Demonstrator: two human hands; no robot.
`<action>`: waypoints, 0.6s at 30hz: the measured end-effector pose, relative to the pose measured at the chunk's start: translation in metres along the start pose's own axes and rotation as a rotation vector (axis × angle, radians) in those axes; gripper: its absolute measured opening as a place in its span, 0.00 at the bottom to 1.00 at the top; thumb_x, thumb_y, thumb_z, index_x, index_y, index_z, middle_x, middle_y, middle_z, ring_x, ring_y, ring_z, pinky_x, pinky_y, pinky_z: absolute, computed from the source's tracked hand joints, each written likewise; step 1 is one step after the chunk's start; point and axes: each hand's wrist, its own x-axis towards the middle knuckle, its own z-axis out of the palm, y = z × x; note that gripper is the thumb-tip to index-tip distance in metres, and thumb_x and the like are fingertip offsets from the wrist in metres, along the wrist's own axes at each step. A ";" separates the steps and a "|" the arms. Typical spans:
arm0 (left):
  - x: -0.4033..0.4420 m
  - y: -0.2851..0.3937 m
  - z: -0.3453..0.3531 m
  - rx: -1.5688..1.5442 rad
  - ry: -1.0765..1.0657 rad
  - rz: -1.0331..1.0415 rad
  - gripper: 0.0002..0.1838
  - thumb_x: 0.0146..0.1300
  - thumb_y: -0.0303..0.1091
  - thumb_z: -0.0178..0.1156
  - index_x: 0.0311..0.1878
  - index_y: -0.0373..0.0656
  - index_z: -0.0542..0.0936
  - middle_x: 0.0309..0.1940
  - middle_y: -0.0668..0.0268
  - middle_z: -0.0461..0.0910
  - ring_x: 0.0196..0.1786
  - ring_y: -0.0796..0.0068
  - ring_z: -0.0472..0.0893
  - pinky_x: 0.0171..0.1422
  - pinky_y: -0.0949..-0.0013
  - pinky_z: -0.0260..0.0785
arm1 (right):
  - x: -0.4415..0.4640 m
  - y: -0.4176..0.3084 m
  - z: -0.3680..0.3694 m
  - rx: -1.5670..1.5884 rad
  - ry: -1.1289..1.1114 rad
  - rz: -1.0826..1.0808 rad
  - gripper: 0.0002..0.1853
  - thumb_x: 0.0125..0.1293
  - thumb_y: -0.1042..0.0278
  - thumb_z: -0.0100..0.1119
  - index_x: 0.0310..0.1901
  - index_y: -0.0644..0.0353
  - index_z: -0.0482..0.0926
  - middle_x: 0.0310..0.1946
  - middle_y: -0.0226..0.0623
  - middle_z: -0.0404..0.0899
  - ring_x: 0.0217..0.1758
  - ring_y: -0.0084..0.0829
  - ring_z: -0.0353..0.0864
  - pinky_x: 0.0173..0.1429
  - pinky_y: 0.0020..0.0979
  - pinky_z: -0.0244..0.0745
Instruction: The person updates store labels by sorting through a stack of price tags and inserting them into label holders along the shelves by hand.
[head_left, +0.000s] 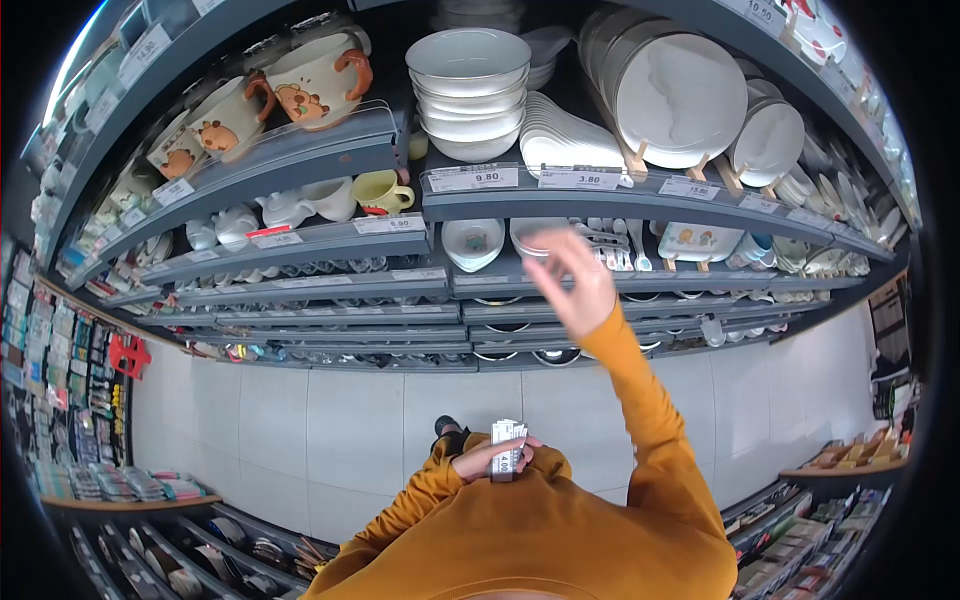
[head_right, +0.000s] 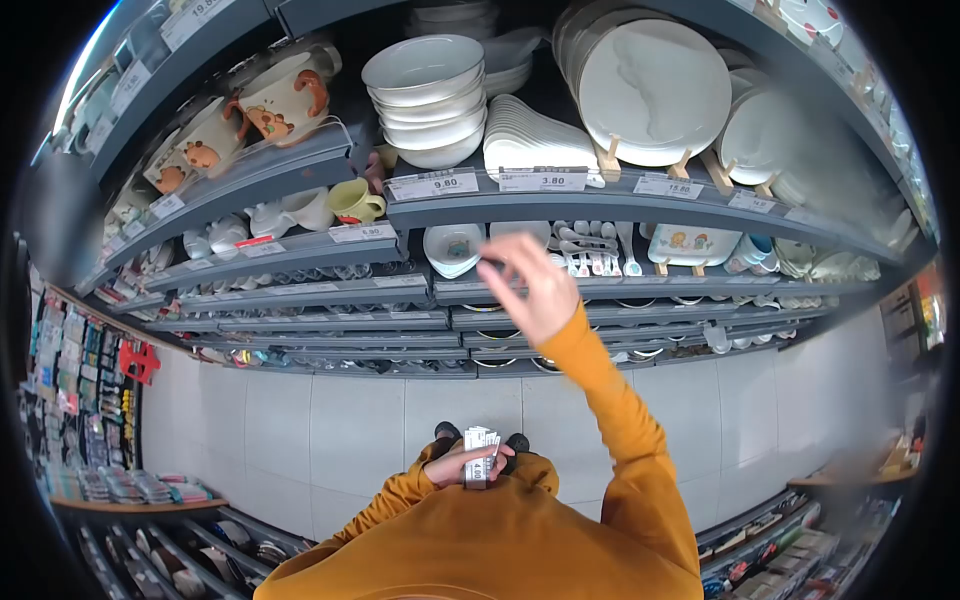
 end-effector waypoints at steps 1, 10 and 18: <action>0.003 -0.001 0.003 0.012 0.003 0.009 0.22 0.74 0.45 0.48 0.58 0.36 0.72 0.38 0.67 0.76 0.38 0.79 0.77 0.45 0.75 0.72 | 0.021 -0.003 -0.004 -0.029 0.083 -0.091 0.11 0.63 0.68 0.63 0.46 0.60 0.80 0.45 0.36 0.80 0.27 0.25 0.79 0.31 0.27 0.75; 0.011 0.022 0.023 -0.153 0.342 0.314 0.22 0.75 0.47 0.45 0.54 0.34 0.72 0.44 0.58 0.79 0.49 0.65 0.80 0.57 0.64 0.73 | 0.092 0.012 0.001 -0.363 0.041 -0.082 0.07 0.64 0.60 0.59 0.36 0.52 0.81 0.36 0.30 0.81 0.31 0.40 0.82 0.34 0.38 0.75; 0.010 0.059 0.035 -0.122 0.424 0.721 0.24 0.77 0.49 0.34 0.54 0.41 0.75 0.69 0.54 0.63 0.72 0.60 0.62 0.77 0.58 0.50 | 0.020 0.007 -0.014 0.150 0.076 0.004 0.04 0.63 0.73 0.61 0.37 0.63 0.81 0.29 0.35 0.79 0.27 0.23 0.75 0.34 0.26 0.71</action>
